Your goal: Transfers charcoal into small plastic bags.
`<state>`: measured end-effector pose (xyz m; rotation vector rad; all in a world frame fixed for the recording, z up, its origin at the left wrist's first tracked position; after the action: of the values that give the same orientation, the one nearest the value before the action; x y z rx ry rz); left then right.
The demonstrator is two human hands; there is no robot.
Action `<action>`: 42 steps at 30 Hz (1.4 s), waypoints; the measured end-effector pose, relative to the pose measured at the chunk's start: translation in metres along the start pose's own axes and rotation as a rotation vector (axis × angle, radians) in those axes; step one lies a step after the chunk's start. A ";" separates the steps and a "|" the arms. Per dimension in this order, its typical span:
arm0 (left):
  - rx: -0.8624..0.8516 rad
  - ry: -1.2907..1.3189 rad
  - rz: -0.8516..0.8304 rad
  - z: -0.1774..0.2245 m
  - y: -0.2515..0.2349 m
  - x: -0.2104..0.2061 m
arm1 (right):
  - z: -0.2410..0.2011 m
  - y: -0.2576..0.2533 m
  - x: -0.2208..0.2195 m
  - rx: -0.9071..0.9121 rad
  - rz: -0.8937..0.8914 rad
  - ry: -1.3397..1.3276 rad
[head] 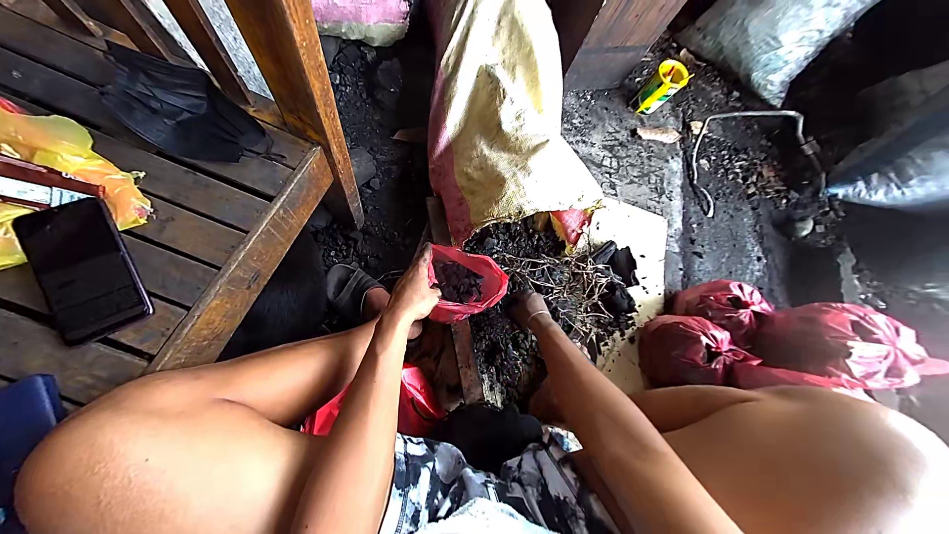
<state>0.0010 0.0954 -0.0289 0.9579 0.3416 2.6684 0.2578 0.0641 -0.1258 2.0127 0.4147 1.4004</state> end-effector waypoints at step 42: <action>0.059 -0.035 0.017 -0.001 0.004 0.009 | 0.073 0.043 -0.119 -0.639 0.003 -0.790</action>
<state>-0.0070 0.0948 -0.0232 1.0287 0.4080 2.6670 0.2756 -0.0610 -0.1987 1.8107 -0.3463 0.5270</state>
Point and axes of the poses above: each hand's wrist, its own y-axis away from the middle knuckle, its own x-axis out of the back of the hand, z = x × y, the point moved 10 cm from there along -y, towards the middle knuckle, and after that the axes turned 3 degrees about y, right-handed, at the moved point
